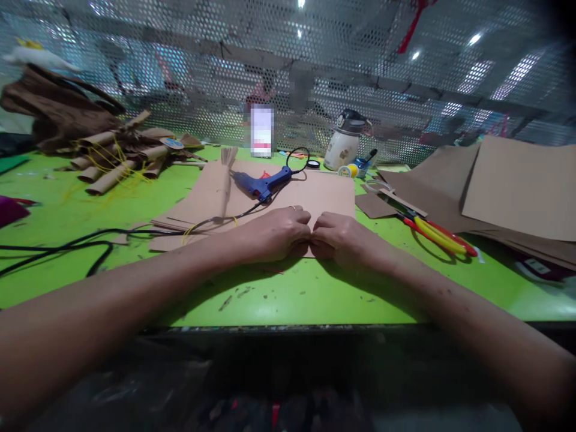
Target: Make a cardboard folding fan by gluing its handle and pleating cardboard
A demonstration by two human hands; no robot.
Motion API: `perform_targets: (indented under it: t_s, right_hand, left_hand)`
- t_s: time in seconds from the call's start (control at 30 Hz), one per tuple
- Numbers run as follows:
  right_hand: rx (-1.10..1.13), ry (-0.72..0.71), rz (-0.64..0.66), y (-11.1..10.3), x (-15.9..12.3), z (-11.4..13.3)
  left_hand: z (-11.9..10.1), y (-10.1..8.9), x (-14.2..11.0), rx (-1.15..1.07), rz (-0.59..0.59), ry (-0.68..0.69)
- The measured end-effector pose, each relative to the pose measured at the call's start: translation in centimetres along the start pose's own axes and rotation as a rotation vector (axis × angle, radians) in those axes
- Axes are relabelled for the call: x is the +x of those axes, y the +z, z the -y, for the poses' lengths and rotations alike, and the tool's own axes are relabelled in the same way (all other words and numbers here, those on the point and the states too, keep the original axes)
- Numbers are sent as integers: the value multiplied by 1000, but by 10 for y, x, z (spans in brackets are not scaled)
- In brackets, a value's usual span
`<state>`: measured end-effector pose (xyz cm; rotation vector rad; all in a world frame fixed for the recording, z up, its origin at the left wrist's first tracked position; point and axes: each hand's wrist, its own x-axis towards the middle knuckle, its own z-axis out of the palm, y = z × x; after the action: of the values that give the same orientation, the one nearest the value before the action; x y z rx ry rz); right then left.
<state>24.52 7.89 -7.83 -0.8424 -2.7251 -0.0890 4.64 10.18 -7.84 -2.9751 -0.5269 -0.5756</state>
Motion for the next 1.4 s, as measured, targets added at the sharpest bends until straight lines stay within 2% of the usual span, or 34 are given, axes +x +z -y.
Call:
perform_targets:
  t_s: [0.17,0.4,0.67,0.9,1.1,1.23,1.3,1.4]
  right_hand:
    - [22,0,35,-2,-3,-2]
    - [79,-25,36,-7,-6,-2]
    - [11,-34,116,-12,-7,-1]
    - [3,-64,139,-13,-9,-3]
    - [33,-20,83,-13,-20,-3]
    - [6,1,67,-12,-30,-15]
    - [30,20,17,-11,-36,-23]
    - [122,81,-133,-12,-43,-29]
  left_hand:
    - [1,2,-1,33,3,0]
    - [-1,-4,-2,41,16,20]
    - [-2,-7,-1,23,63,0]
    - [-3,-6,-2,23,44,-9]
    - [-4,-10,-1,31,54,8]
    - [-4,-12,0,52,64,17]
    - [-5,-13,0,58,61,8]
    - [-7,-13,1,53,71,-5]
